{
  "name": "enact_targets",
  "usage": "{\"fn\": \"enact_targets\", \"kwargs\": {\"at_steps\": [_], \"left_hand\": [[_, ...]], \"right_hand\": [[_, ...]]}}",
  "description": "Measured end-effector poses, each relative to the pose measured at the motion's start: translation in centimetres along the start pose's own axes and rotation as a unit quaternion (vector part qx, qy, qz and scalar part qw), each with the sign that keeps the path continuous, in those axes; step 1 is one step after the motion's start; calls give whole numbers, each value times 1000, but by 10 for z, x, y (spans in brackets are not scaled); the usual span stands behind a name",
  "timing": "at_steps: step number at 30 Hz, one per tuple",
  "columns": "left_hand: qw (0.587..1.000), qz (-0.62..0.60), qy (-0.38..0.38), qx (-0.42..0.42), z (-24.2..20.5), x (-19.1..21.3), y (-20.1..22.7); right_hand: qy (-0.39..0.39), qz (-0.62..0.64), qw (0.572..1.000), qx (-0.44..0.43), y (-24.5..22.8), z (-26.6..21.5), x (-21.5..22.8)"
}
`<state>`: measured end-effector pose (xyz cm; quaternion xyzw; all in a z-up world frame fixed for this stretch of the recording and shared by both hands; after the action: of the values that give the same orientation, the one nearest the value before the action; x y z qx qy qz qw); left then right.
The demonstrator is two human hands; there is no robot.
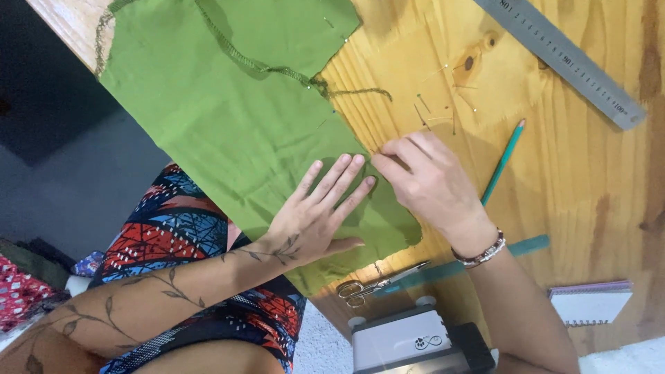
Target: Aligning fabric pieces and securing them with sewing pins after using an overlock machine.
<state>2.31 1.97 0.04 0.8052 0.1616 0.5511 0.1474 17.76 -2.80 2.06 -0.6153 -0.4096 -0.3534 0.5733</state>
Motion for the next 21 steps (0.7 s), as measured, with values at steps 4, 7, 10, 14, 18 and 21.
{"fn": "enact_targets", "kwargs": {"at_steps": [4,7,10,14,18,21], "left_hand": [[1000,3,-9,-1,-1,-8,-1],[1000,7,-7,-2,0,-13,-4],[1000,12,-6,-3,-1,-14,-3],[1000,12,10,-10,1,-14,-4],[1000,-15,19,-19,0,-8,-4],[999,-41,17,-22,1,-4,-5]], "right_hand": [[14,57,998,-4,0,1,-1],[20,81,996,-20,3,2,-1],[13,100,995,-26,0,4,1],[25,126,992,-20,-3,3,-1],[41,119,992,-31,-1,-7,3],[79,109,985,-107,25,-18,20]]}}
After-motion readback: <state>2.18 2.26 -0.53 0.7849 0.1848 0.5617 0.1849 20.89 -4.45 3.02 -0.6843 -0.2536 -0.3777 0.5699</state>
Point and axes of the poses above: each hand's wrist, its own z-axis towards the middle knuckle, its own x-axis out of the back of the hand, y = z × x, the point moved 6 cm from there along z, towards the middle knuckle, and after that the axes turned 8 degrees about -y, right-handed, at the moved point
